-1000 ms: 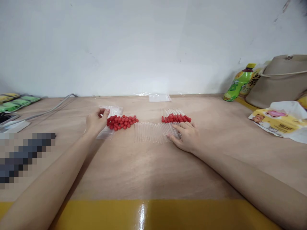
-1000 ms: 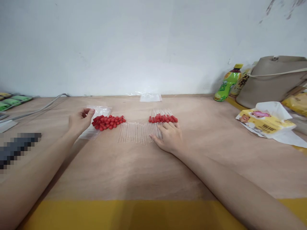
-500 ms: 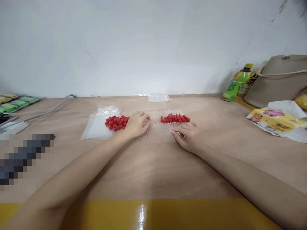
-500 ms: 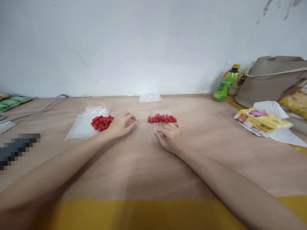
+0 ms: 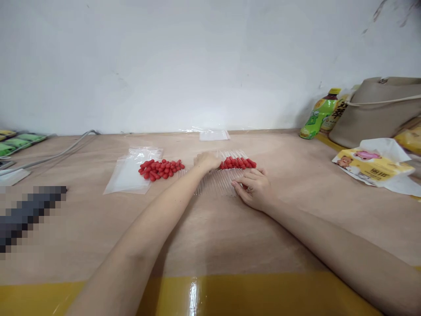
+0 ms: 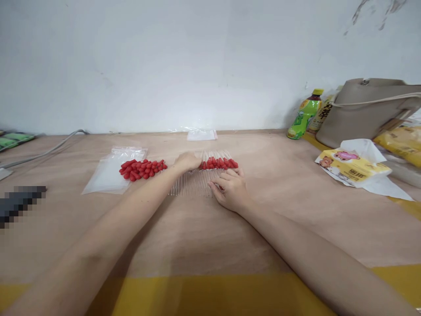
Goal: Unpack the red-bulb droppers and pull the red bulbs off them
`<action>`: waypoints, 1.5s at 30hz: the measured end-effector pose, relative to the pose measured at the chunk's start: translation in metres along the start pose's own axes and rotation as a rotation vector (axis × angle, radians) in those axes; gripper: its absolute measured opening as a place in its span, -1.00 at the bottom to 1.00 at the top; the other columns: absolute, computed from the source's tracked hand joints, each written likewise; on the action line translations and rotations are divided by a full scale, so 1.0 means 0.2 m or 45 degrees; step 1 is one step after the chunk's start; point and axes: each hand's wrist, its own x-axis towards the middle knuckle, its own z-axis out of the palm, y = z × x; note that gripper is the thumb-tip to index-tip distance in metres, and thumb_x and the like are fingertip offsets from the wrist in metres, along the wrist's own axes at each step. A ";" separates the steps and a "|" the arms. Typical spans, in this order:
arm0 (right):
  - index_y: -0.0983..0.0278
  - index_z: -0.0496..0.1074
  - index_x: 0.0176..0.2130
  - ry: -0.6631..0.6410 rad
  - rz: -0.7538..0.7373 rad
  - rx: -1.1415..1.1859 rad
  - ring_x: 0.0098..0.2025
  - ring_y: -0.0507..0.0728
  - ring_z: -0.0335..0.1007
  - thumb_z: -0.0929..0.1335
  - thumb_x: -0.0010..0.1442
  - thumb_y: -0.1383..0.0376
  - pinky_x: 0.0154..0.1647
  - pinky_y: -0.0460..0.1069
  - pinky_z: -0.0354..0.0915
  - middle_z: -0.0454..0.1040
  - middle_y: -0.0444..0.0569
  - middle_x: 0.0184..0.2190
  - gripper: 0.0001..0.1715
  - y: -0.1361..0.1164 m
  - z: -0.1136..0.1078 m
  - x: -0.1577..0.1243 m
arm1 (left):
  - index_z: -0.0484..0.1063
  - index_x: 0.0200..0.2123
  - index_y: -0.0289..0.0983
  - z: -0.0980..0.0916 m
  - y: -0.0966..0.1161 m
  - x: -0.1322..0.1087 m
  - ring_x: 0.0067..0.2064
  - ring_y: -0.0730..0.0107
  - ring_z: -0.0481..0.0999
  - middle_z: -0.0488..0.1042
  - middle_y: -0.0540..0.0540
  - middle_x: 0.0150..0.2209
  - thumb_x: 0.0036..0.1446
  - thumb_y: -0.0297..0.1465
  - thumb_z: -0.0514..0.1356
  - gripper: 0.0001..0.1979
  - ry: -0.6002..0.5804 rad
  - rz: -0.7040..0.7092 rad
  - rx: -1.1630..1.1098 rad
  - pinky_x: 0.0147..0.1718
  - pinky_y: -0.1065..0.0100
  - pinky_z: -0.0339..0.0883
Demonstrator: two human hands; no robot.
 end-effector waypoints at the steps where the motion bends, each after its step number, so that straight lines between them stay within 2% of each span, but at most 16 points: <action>1: 0.23 0.47 -0.50 -0.005 0.002 0.001 -0.45 0.03 0.23 0.27 0.14 0.24 -0.25 0.01 0.02 0.39 -0.13 -0.62 -0.73 0.00 0.00 0.00 | 0.46 -0.45 -0.35 -0.02 0.00 -0.01 -0.28 0.02 0.49 0.50 -0.36 -0.40 0.02 -0.15 0.07 -0.63 0.011 -0.061 0.020 -0.36 0.19 0.24; 4: 0.23 0.47 -0.48 0.007 0.006 0.001 -0.43 0.03 0.25 0.27 0.14 0.25 -0.24 0.01 0.04 0.39 -0.13 -0.60 -0.75 0.01 0.00 0.00 | 0.43 -0.38 -0.35 -0.10 -0.04 -0.09 -0.30 0.08 0.49 0.50 -0.32 -0.38 0.08 -0.16 0.01 -0.63 0.074 -0.180 0.073 -0.40 0.23 0.24; 7: 0.22 0.48 -0.41 0.062 0.020 0.020 -0.41 0.05 0.27 0.28 0.13 0.25 -0.23 0.02 0.08 0.41 -0.11 -0.54 -0.81 0.01 0.01 0.00 | 0.34 -0.23 -0.31 -0.19 -0.10 -0.25 -0.28 0.17 0.46 0.48 -0.22 -0.31 0.13 -0.27 -0.02 -0.73 0.180 -0.103 0.096 -0.38 0.26 0.24; 9: 0.23 0.46 -0.28 0.098 0.039 0.055 -0.36 0.07 0.30 0.29 0.12 0.25 -0.21 0.03 0.13 0.42 -0.07 -0.44 -0.81 0.01 0.01 0.00 | 0.31 -0.25 -0.28 -0.22 -0.16 -0.38 -0.33 0.25 0.44 0.46 -0.14 -0.35 0.16 -0.29 -0.02 -0.78 0.287 0.166 0.102 -0.40 0.29 0.25; 11: 0.26 0.38 -0.12 0.139 0.048 0.097 -0.24 0.12 0.32 0.29 0.10 0.23 -0.15 0.06 0.18 0.41 0.01 -0.29 -0.68 0.00 0.01 0.00 | 0.31 -0.28 -0.26 -0.24 -0.22 -0.51 -0.32 0.31 0.43 0.44 -0.10 -0.34 0.18 -0.29 -0.02 -0.80 0.356 0.399 0.113 -0.34 0.31 0.27; 14: 0.29 0.24 0.04 0.132 -0.029 0.127 -0.04 0.20 0.27 0.31 0.07 0.17 -0.02 0.12 0.19 0.35 0.10 -0.10 -0.46 -0.02 0.00 0.01 | 0.33 -0.31 -0.26 -0.22 -0.28 -0.67 -0.32 0.37 0.43 0.45 -0.07 -0.35 0.16 -0.32 0.04 -0.85 0.460 0.617 0.122 -0.33 0.36 0.29; 16: 0.26 0.22 0.07 0.061 -0.148 0.129 0.04 0.22 0.22 0.32 0.07 0.14 0.04 0.16 0.16 0.33 0.10 -0.03 -0.42 -0.03 0.00 0.01 | 0.35 -0.34 -0.26 -0.20 -0.30 -0.72 -0.36 0.41 0.44 0.46 -0.05 -0.38 0.15 -0.36 0.08 -0.89 0.544 0.709 0.103 -0.37 0.40 0.29; 20: 0.24 0.30 0.01 -0.042 -0.323 0.120 0.13 0.22 0.14 0.31 0.10 0.14 0.14 0.22 0.06 0.34 0.08 0.01 -0.51 -0.05 -0.01 0.01 | 0.37 -0.32 -0.25 -0.15 -0.30 -0.73 -0.38 0.44 0.45 0.48 -0.04 -0.39 0.13 -0.37 0.11 -0.91 0.587 0.794 0.078 -0.39 0.42 0.31; 26: 0.22 0.39 -0.09 -0.127 -0.380 0.096 0.12 0.19 0.17 0.30 0.14 0.21 0.20 0.27 -0.03 0.44 0.00 -0.09 -0.68 -0.08 0.00 0.01 | 0.38 -0.30 -0.23 -0.10 -0.28 -0.73 -0.36 0.46 0.47 0.49 -0.03 -0.37 0.14 -0.35 0.10 -0.89 0.550 0.838 0.045 -0.33 0.42 0.35; 31: 0.18 0.45 -0.19 -0.118 -0.413 0.087 0.07 0.15 0.24 0.26 0.18 0.27 0.21 0.25 -0.03 0.49 -0.10 -0.17 -0.78 -0.10 0.02 0.02 | 0.38 -0.25 -0.23 -0.10 -0.26 -0.73 -0.29 0.42 0.47 0.50 -0.05 -0.34 0.12 -0.35 0.13 -0.87 0.528 0.870 0.037 -0.26 0.38 0.35; 34: 0.18 0.47 -0.21 -0.086 -0.423 0.107 0.03 0.15 0.29 0.27 0.17 0.27 0.20 0.23 0.00 0.52 -0.14 -0.22 -0.79 -0.10 0.03 0.02 | 0.39 -0.16 -0.22 -0.11 -0.24 -0.71 -0.09 0.25 0.42 0.48 -0.12 -0.18 0.06 -0.27 0.18 -0.73 0.537 0.878 0.093 -0.11 0.20 0.28; 36: 0.18 0.47 -0.21 -0.084 -0.422 0.125 0.01 0.15 0.30 0.28 0.17 0.27 0.19 0.23 0.02 0.53 -0.14 -0.24 -0.79 -0.10 0.03 0.03 | 0.42 -0.17 -0.20 -0.11 -0.23 -0.70 0.00 0.20 0.37 0.47 -0.11 -0.11 0.05 -0.26 0.19 -0.74 0.509 0.909 0.114 -0.03 0.13 0.21; 39: 0.18 0.46 -0.19 -0.120 -0.408 0.157 0.01 0.14 0.31 0.27 0.17 0.27 0.17 0.21 0.07 0.52 -0.12 -0.22 -0.77 -0.10 0.03 0.03 | 0.45 -0.24 -0.18 -0.09 -0.22 -0.69 0.01 0.27 0.38 0.50 -0.05 -0.15 0.10 -0.33 0.15 -0.85 0.454 0.939 0.089 0.03 0.14 0.15; 45: 0.30 0.43 -0.14 -0.127 -0.460 0.244 -0.01 0.15 0.34 0.26 0.19 0.28 0.16 0.18 0.13 0.50 -0.04 -0.17 -0.74 -0.11 0.05 0.02 | 0.42 -0.20 -0.21 -0.07 -0.23 -0.69 0.01 0.32 0.39 0.52 -0.02 -0.18 0.13 -0.38 0.13 -0.84 0.472 0.995 0.051 0.07 0.17 0.15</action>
